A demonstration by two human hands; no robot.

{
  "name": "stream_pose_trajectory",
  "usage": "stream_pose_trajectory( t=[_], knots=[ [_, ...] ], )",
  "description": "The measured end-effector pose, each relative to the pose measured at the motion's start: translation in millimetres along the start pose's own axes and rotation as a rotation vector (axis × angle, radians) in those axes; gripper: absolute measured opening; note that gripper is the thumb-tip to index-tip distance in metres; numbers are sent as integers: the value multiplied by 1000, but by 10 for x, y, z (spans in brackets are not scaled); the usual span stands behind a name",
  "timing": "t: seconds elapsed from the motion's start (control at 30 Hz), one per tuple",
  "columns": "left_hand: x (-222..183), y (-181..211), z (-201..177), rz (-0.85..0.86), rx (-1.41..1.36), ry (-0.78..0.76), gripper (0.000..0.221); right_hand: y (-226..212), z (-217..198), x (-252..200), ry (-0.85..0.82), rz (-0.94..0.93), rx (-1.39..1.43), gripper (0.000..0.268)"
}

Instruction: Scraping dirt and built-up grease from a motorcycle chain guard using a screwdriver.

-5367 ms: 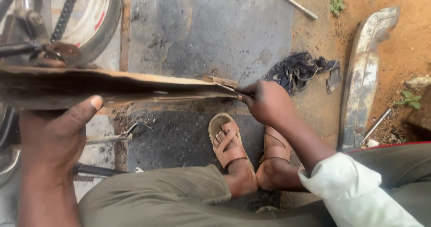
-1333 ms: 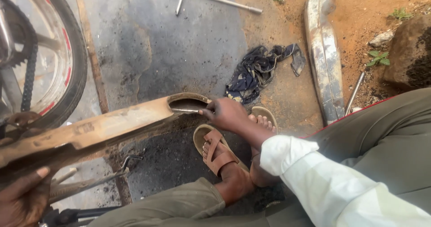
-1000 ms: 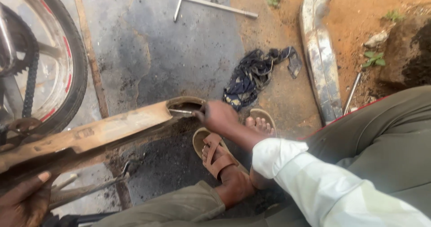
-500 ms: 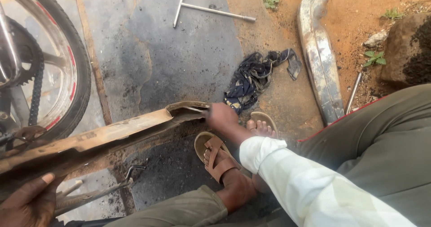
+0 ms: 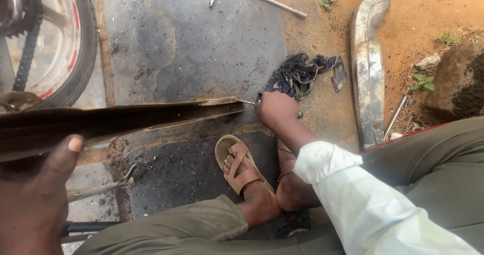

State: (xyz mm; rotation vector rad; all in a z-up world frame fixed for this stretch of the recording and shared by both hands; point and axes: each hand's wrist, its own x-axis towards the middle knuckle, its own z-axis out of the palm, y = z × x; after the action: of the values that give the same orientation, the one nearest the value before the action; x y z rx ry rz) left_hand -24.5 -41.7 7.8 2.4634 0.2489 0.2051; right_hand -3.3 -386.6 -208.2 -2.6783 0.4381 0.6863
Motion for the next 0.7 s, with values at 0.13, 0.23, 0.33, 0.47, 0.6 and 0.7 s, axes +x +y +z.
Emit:
stream_pose_trajectory(
  t=[0.13, 0.23, 0.33, 0.47, 0.6, 0.7],
  knots=[
    [7, 40, -31, 115, -213, -33, 64, -98, 235, 74, 4, 34, 52, 31],
    [56, 43, -30, 216, -264, -20, 63, -38, 492, 342, 40, 29, 84, 28],
    [2, -52, -17, 173, -215, -12, 60, 36, 578, 119, 33, 13, 138, 28],
    [39, -56, -16, 269, -200, -38, 55, 22, 562, -7, 64, 13, 250, 35],
    [41, -73, -6, 233, -301, -28, 59, -42, 703, -2, 164, -114, 282, 31],
    [22, -65, -26, 210, -310, -41, 60, -204, 774, -57, 195, -269, 221, 45]
  ],
)
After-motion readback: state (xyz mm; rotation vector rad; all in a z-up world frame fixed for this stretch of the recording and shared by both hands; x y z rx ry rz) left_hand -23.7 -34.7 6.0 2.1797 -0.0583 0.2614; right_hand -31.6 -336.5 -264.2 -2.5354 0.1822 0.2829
